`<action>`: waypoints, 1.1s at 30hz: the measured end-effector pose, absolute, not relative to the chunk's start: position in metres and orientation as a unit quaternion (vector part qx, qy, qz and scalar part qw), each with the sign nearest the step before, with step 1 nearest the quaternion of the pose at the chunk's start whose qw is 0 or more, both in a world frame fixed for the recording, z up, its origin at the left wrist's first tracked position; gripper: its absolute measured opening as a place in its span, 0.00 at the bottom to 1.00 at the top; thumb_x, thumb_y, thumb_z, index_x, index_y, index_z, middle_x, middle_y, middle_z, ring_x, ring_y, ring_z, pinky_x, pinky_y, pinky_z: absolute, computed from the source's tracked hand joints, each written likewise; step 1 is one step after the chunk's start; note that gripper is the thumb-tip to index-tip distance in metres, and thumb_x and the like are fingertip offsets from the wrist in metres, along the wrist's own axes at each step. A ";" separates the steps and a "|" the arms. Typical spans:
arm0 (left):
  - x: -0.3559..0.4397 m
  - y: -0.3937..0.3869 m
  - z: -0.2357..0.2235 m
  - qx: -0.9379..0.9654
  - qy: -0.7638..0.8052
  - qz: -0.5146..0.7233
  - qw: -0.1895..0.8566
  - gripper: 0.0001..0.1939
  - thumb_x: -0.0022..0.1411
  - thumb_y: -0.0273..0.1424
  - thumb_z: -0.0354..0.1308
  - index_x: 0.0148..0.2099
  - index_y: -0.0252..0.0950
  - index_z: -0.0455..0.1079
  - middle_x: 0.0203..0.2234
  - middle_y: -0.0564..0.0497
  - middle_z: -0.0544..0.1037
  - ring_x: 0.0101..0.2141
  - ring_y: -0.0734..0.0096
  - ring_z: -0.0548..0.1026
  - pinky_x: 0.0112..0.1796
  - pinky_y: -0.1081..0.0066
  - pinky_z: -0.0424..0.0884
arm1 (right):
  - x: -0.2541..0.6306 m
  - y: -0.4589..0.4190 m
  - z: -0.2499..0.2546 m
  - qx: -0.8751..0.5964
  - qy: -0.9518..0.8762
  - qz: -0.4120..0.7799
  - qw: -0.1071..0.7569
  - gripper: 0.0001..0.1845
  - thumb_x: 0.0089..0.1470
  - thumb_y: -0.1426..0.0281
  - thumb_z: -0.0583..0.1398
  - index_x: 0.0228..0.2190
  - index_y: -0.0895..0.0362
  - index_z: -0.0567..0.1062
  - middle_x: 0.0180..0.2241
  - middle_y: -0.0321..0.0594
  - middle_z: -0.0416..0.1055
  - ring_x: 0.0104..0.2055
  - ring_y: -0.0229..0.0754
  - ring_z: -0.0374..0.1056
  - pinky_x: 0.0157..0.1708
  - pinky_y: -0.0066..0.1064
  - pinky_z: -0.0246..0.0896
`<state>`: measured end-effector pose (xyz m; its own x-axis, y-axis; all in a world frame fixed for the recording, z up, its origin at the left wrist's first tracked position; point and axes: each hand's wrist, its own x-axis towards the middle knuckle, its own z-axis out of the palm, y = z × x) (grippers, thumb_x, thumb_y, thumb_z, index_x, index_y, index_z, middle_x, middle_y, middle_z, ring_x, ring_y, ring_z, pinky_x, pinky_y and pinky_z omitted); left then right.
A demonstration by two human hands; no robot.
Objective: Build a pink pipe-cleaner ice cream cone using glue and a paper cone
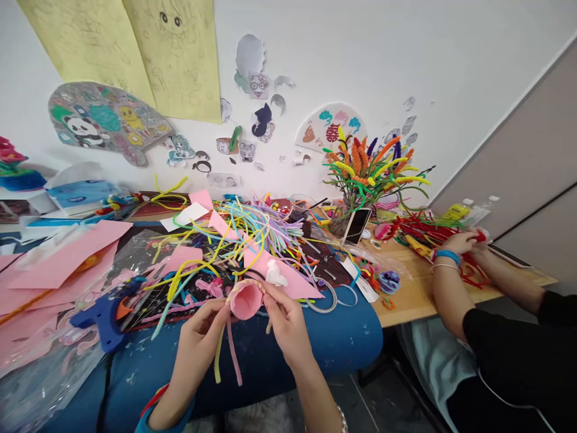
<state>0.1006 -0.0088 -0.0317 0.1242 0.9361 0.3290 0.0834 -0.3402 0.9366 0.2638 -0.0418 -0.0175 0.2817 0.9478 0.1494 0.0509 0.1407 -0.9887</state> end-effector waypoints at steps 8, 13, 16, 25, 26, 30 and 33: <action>0.102 -0.010 -0.030 0.561 0.393 0.550 0.477 0.08 0.62 0.34 0.60 0.32 0.38 0.76 0.28 0.53 0.78 0.31 0.71 0.75 0.34 0.76 0.72 | 0.260 -0.054 -0.008 -0.488 -0.509 0.457 0.543 0.30 0.61 0.61 0.59 0.63 0.47 0.64 0.61 0.38 0.68 0.51 0.48 0.72 0.49 0.40 0.72; 0.099 -0.006 -0.030 0.525 0.382 0.540 0.537 0.11 0.61 0.40 0.62 0.35 0.38 0.77 0.29 0.51 0.81 0.33 0.66 0.79 0.36 0.71 0.77 | 0.257 -0.039 -0.017 -0.565 -0.548 0.300 0.540 0.25 0.63 0.62 0.56 0.60 0.55 0.71 0.59 0.46 0.70 0.56 0.52 0.71 0.51 0.41 0.71; 0.094 0.001 -0.029 0.506 0.378 0.531 0.565 0.14 0.58 0.43 0.65 0.35 0.37 0.77 0.30 0.50 0.82 0.34 0.64 0.81 0.39 0.68 0.80 | 0.260 -0.028 -0.026 -0.584 -0.589 0.205 0.520 0.24 0.63 0.65 0.56 0.58 0.59 0.72 0.57 0.51 0.72 0.57 0.52 0.71 0.54 0.42 0.70; 0.087 0.007 -0.033 0.447 0.371 0.530 0.618 0.17 0.53 0.45 0.69 0.33 0.36 0.76 0.32 0.47 0.84 0.39 0.57 0.83 0.38 0.66 0.81 | 0.238 -0.041 -0.034 -0.568 -0.668 -0.151 0.456 0.23 0.61 0.76 0.58 0.57 0.52 0.68 0.59 0.50 0.65 0.64 0.52 0.59 0.59 0.50 0.62; 0.087 0.007 -0.032 0.440 0.369 0.532 0.622 0.18 0.52 0.45 0.70 0.32 0.35 0.76 0.32 0.46 0.84 0.40 0.56 0.83 0.38 0.66 0.81 | 0.235 -0.042 -0.035 -0.568 -0.678 -0.148 0.443 0.22 0.61 0.75 0.59 0.56 0.53 0.68 0.59 0.50 0.65 0.63 0.52 0.59 0.59 0.49 0.63; 0.081 0.006 -0.026 0.405 0.369 0.563 0.619 0.18 0.51 0.46 0.71 0.33 0.35 0.76 0.33 0.46 0.84 0.39 0.58 0.83 0.39 0.66 0.81 | 0.234 -0.028 -0.040 -0.604 -0.698 -0.108 0.368 0.23 0.62 0.74 0.56 0.57 0.59 0.64 0.55 0.55 0.67 0.60 0.53 0.63 0.56 0.48 0.67; 0.064 0.006 -0.021 0.370 0.380 0.593 0.605 0.17 0.53 0.44 0.70 0.34 0.36 0.75 0.30 0.51 0.82 0.32 0.66 0.82 0.35 0.70 0.80 | 0.236 -0.014 -0.040 -0.622 -0.701 -0.114 0.331 0.24 0.59 0.78 0.56 0.56 0.56 0.67 0.52 0.52 0.69 0.54 0.55 0.66 0.52 0.51 0.68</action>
